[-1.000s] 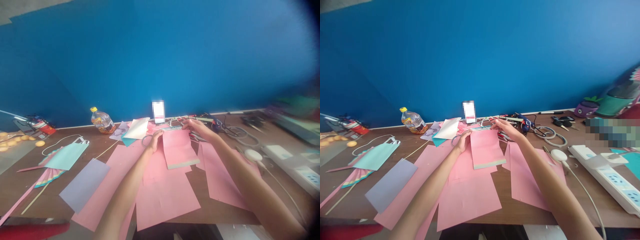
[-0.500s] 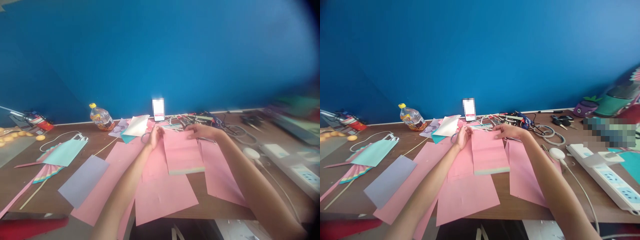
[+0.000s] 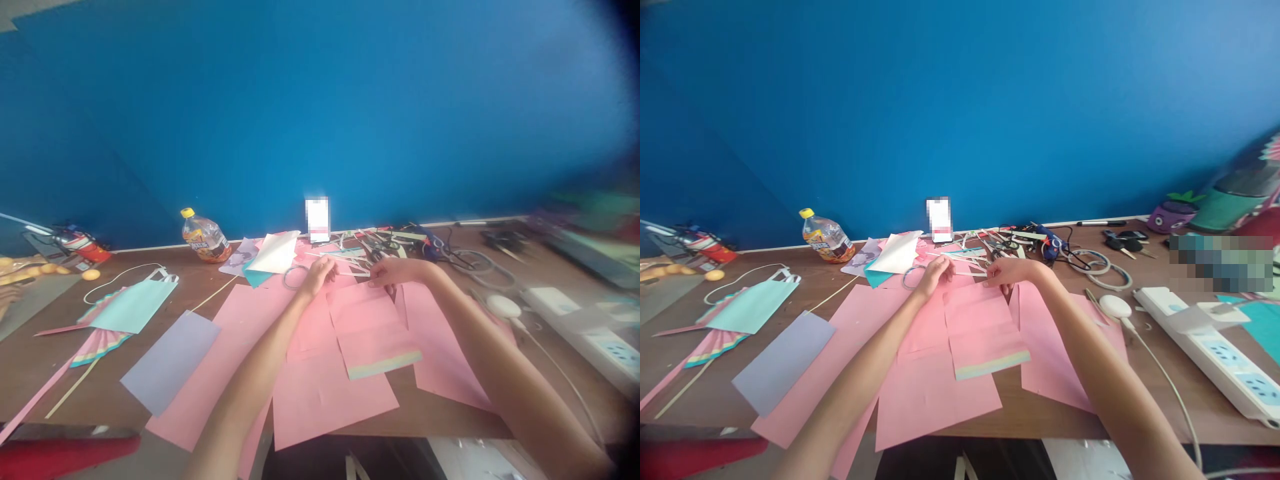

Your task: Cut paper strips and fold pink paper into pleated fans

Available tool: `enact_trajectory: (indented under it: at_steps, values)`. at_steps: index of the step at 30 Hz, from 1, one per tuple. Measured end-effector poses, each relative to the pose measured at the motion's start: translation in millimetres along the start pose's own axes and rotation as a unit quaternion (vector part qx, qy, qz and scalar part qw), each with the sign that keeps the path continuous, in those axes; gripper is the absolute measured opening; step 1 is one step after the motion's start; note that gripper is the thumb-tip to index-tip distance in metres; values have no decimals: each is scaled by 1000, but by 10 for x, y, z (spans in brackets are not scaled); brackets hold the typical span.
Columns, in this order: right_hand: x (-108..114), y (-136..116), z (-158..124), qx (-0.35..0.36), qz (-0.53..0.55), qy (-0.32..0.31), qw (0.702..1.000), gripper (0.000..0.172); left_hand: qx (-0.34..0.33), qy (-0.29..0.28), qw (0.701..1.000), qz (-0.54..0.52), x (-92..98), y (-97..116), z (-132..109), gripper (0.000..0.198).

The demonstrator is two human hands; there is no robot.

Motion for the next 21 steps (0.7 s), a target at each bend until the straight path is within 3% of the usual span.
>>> enact_trajectory:
  at_steps: [4,9,14,21]
  values:
    - [54,4,90,17,-59,37,997,38,-28,-54,985,163,-168,58,-40,34]
    - [288,-206,167,123,-171,215,954,22,-53,-87,945,311,-299,96,-84,34]
    - [210,-215,258,141,-206,240,938,15,-90,-126,908,388,-419,134,-130,34]
    - [111,-182,368,139,-228,255,929,8,-92,-121,906,395,-410,96,-106,36]
Point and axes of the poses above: each hand's wrist, its own z-axis towards the middle knuckle, its own x-axis out of the back of the hand, y = z × x, the point moved 10 cm from there along z, towards the middle knuckle, and after that the axes turned 10 degrees about z, right-handed, at the moved point
